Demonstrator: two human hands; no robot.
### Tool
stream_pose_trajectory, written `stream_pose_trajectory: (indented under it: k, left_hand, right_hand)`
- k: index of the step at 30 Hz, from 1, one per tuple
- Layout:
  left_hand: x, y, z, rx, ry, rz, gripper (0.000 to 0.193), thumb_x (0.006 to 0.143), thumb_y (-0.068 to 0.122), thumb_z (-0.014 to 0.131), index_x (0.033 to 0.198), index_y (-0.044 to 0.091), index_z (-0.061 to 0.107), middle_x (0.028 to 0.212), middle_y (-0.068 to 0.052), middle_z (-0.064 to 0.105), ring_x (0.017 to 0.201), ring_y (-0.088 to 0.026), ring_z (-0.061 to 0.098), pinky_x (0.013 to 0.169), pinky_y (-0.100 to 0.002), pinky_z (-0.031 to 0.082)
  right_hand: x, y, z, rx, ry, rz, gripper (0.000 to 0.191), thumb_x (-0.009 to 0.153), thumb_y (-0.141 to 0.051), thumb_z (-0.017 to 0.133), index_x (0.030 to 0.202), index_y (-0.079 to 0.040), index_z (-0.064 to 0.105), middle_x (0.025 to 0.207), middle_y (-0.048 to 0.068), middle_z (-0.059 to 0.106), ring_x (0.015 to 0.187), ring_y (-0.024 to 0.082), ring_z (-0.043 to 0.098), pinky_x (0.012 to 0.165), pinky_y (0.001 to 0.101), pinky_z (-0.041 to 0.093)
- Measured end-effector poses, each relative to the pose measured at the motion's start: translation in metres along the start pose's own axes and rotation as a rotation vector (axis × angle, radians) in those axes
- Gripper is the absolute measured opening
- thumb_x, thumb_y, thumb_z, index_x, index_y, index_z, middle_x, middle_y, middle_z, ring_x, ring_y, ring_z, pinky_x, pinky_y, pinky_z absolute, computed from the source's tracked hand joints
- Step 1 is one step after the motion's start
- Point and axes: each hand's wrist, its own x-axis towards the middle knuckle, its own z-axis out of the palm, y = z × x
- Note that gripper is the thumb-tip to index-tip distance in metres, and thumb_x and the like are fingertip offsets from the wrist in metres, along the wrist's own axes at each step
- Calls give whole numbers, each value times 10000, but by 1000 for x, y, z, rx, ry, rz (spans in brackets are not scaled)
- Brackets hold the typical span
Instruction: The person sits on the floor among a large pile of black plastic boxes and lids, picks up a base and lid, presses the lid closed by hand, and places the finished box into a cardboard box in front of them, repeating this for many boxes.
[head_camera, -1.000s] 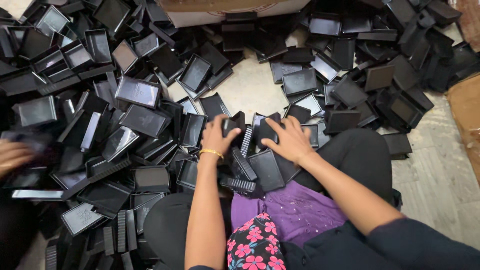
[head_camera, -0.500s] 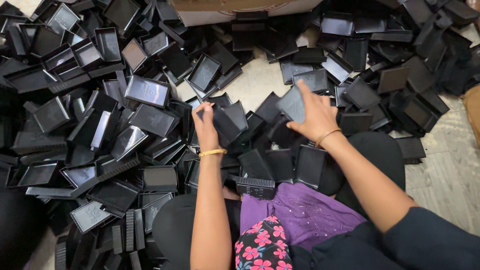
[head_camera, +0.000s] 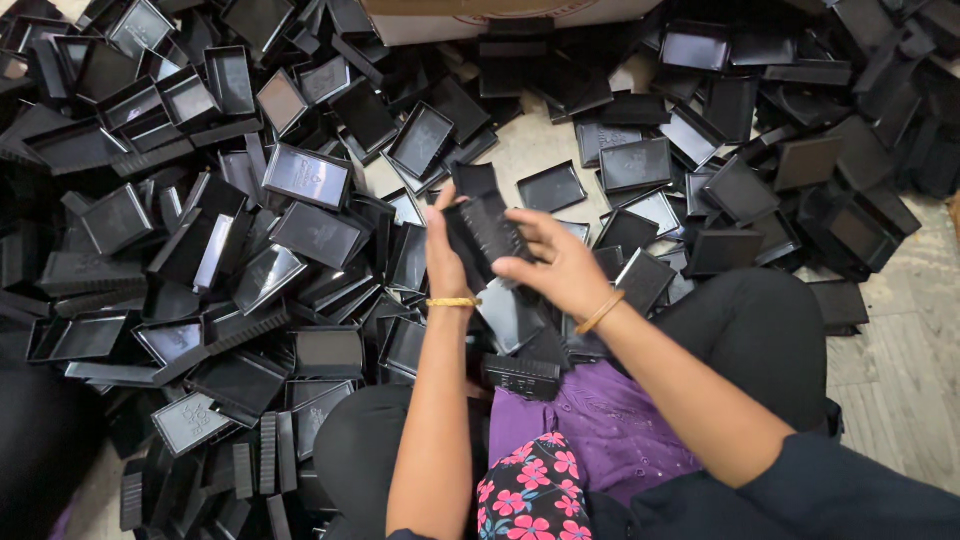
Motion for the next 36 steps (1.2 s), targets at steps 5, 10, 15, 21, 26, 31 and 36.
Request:
stream_pose_trajectory:
  k: [5, 10, 15, 21, 26, 31, 36]
  left_hand:
    - [-4, -9, 7, 89, -40, 16, 633, 1077, 528, 383, 1497, 71, 510, 1292, -93, 619, 1055, -171, 644, 927, -311, 542]
    - [-10, -2, 10, 56, -44, -11, 659, 1066, 549, 379, 1495, 67, 512, 1280, -92, 623, 1031, -165, 641, 909, -309, 546]
    - [-12, -4, 14, 13, -19, -10, 674, 1064, 569, 364, 1504, 80, 509, 1273, -71, 621, 1043, -160, 632, 922, -310, 540]
    - [-9, 13, 5, 752, -22, 332, 533, 1103, 520, 455, 1073, 34, 673, 970, -85, 657, 877, -146, 591, 826, -308, 485]
    - [-11, 27, 1, 1080, 325, 425, 582, 1010, 452, 653, 714, -40, 556, 596, -112, 467, 594, -211, 428, 579, -387, 408]
    - [-9, 30, -8, 1004, 250, 437, 511, 1064, 490, 514, 958, 6, 640, 822, -165, 649, 791, -296, 627, 725, -417, 494]
    - [-13, 21, -41, 1510, 18, 112, 529, 1023, 524, 490, 1138, 55, 706, 1056, -264, 676, 1014, -464, 638, 854, -532, 488]
  right_hand:
    - [-2, 4, 15, -34, 18, -19, 768, 776, -137, 874, 1456, -84, 519, 1395, 148, 601, 1263, 217, 628, 1019, 347, 560]
    - [-4, 7, 19, -56, 35, -75, 751, 804, -134, 865, 1468, -68, 520, 1407, 124, 616, 1263, 191, 631, 1030, 333, 568]
    - [0, 9, 13, 29, -53, -42, 749, 818, -130, 837, 1492, -68, 515, 1361, 88, 638, 1197, 152, 647, 1003, 320, 568]
    - [5, 11, -6, 416, -230, 429, 528, 914, -307, 729, 1347, -22, 629, 1137, 100, 730, 974, 170, 692, 819, 322, 587]
    - [-13, 7, -3, -59, -123, 70, 447, 883, -242, 787, 1239, -24, 626, 1073, 62, 723, 947, 91, 690, 838, 273, 577]
    - [17, -41, -9, -377, -174, -28, 415, 857, -245, 804, 1170, -21, 649, 923, 50, 764, 816, 90, 714, 745, 287, 595]
    - [92, -126, -70, 213, 35, -176, 340, 960, -258, 734, 1109, 24, 615, 1009, 106, 754, 930, 193, 769, 829, 357, 639]
